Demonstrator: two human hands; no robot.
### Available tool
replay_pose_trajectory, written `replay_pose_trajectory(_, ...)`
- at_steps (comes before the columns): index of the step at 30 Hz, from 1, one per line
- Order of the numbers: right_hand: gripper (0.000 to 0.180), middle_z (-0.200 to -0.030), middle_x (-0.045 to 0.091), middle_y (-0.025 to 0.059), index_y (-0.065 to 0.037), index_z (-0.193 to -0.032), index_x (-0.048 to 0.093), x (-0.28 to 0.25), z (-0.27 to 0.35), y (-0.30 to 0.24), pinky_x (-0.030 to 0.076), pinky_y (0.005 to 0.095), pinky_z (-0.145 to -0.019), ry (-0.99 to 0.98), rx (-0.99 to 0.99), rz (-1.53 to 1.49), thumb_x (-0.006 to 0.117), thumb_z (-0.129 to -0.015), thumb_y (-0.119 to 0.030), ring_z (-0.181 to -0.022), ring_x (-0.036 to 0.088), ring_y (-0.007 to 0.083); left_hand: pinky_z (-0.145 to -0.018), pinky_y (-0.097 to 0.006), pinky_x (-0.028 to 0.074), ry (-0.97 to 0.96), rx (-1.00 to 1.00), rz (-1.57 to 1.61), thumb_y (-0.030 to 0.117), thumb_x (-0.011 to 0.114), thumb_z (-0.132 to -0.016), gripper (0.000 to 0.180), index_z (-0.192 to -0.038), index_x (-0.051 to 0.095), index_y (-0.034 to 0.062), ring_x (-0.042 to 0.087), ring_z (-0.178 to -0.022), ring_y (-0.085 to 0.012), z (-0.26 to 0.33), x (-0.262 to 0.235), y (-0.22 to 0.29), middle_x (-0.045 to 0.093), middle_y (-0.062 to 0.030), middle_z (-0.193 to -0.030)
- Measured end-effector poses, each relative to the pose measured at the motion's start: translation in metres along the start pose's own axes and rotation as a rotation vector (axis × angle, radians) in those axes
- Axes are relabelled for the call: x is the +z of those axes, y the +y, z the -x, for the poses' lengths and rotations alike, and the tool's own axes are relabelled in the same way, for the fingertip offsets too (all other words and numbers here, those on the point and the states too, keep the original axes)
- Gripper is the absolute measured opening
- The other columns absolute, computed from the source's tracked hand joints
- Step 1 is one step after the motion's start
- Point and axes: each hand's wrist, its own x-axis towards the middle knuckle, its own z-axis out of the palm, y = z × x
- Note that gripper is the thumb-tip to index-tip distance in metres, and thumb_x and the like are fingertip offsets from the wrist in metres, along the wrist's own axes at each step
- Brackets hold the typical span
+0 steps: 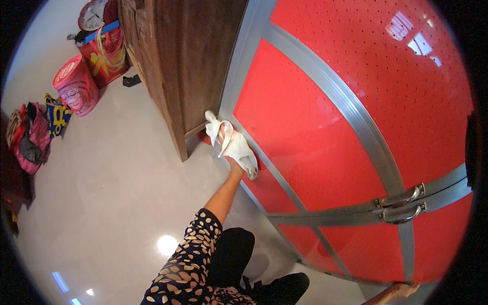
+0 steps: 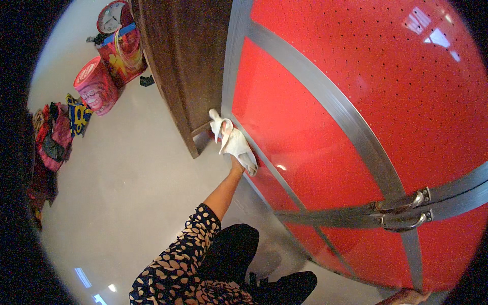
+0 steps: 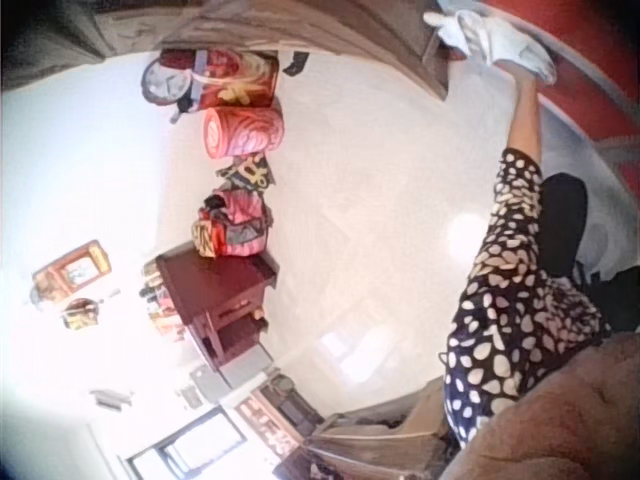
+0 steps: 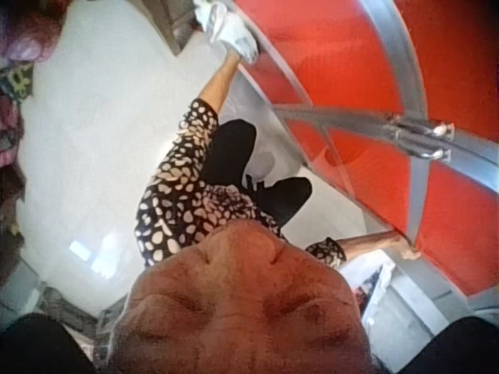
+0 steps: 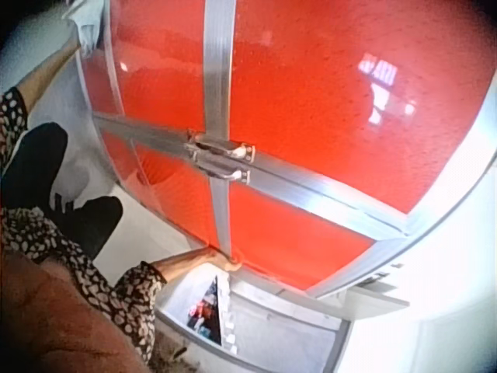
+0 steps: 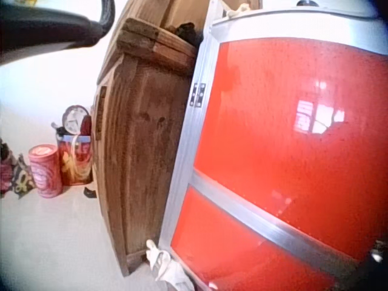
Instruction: The person wipes the exterior of a red metal cabinet with a white cloth, then opens the cabinet and wipes the interior shelves and a red product box before placing it back. The person uses a white cloth to clean surfaces and handles a red box inside the cabinet.
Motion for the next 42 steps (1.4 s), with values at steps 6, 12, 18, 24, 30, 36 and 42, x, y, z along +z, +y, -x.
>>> replay_pose_trajectory(6, 0.043, -0.119, 0.054, 0.0207, -0.001, -0.118, 0.055, 0.015, 0.032, -0.034, 0.052, 0.0503, -0.083, 0.044, 0.058, -0.065, 0.038, -0.089, -0.028, -0.104, 0.055, 0.0374, -0.106, -0.05, 0.021, -0.047, 0.022, -0.005, 0.047, 0.061, -0.075, 0.077, -0.135, 0.032, 0.0075, 0.032, -0.124, -0.0373, 0.034, 0.013, 0.009, 0.036, -0.0191, -0.131)
replay_pose_trajectory(12, 0.041, -0.117, 0.055, 0.0199, 0.003, -0.116, 0.056, -0.021, -0.023, 0.031, 0.048, 0.0476, -0.088, -0.05, 0.01, -0.191, 0.04, -0.09, -0.025, -0.102, 0.055, 0.0338, -0.106, -0.048, 0.024, -0.297, 0.264, -0.133, 0.048, 0.062, -0.074, 0.076, -0.133, 0.035, 0.0085, 0.034, -0.123, -0.0355, 0.071, 0.054, 0.047, 0.039, -0.0163, -0.13)
replay_pose_trajectory(18, 0.042, -0.108, 0.059, 0.0189, 0.007, -0.108, 0.058, 0.008, -0.014, 0.04, 0.046, 0.0416, -0.085, -0.088, -0.131, -0.194, 0.041, -0.089, -0.027, -0.096, 0.056, 0.0284, -0.107, -0.048, 0.021, -0.2, 0.93, -0.312, 0.054, 0.063, -0.071, 0.081, -0.133, 0.035, 0.0096, 0.035, -0.123, -0.0366, 0.062, 0.085, 0.035, 0.038, -0.0146, -0.131)
replay_pose_trajectory(24, 0.036, -0.098, 0.058, 0.0162, 0.005, -0.096, 0.057, -0.02, -0.017, 0.041, 0.046, 0.0386, -0.08, -0.092, -0.085, -0.215, 0.046, -0.086, -0.028, -0.09, 0.055, 0.0258, -0.1, -0.058, 0.02, -0.092, 0.734, 0.165, 0.037, 0.059, -0.078, 0.068, -0.13, 0.038, -0.0003, 0.031, -0.12, -0.0471, 0.197, 0.069, 0.256, 0.036, -0.0263, -0.129)
replay_pose_trajectory(30, 0.037, -0.097, 0.058, 0.0171, 0.004, -0.099, 0.058, -0.015, 0.002, 0.015, 0.048, 0.0403, -0.077, -0.072, 0.013, -0.194, 0.048, -0.083, -0.029, -0.089, 0.056, 0.0281, -0.102, -0.055, 0.019, 0.015, 0.616, 0.018, 0.035, 0.055, -0.078, 0.068, -0.131, 0.036, -0.0024, 0.03, -0.123, -0.0448, 0.213, 0.064, 0.232, 0.037, -0.0259, -0.131)
replay_pose_trajectory(36, 0.041, -0.099, 0.058, 0.0185, 0.005, -0.104, 0.057, -0.014, 0.01, 0.016, 0.049, 0.0416, -0.078, -0.068, -0.049, -0.035, 0.048, -0.084, -0.03, -0.091, 0.057, 0.0298, -0.099, -0.049, 0.026, -0.175, -0.15, 0.152, 0.032, 0.051, -0.083, 0.065, -0.133, 0.028, -0.0027, 0.032, -0.117, -0.042, 0.25, 0.063, 0.179, 0.037, -0.0264, -0.123)
replay_pose_trajectory(42, 0.047, -0.1, 0.058, 0.0196, 0.009, -0.112, 0.052, -0.006, 0.013, 0.024, 0.05, 0.0387, -0.075, -0.041, -0.146, 0.037, 0.047, -0.089, -0.032, -0.088, 0.058, 0.0282, -0.099, -0.049, 0.026, -0.26, -0.459, 0.342, 0.031, 0.051, -0.083, 0.065, -0.133, 0.027, -0.0032, 0.032, -0.117, -0.0428, 0.282, 0.077, 0.117, 0.036, -0.0274, -0.122)
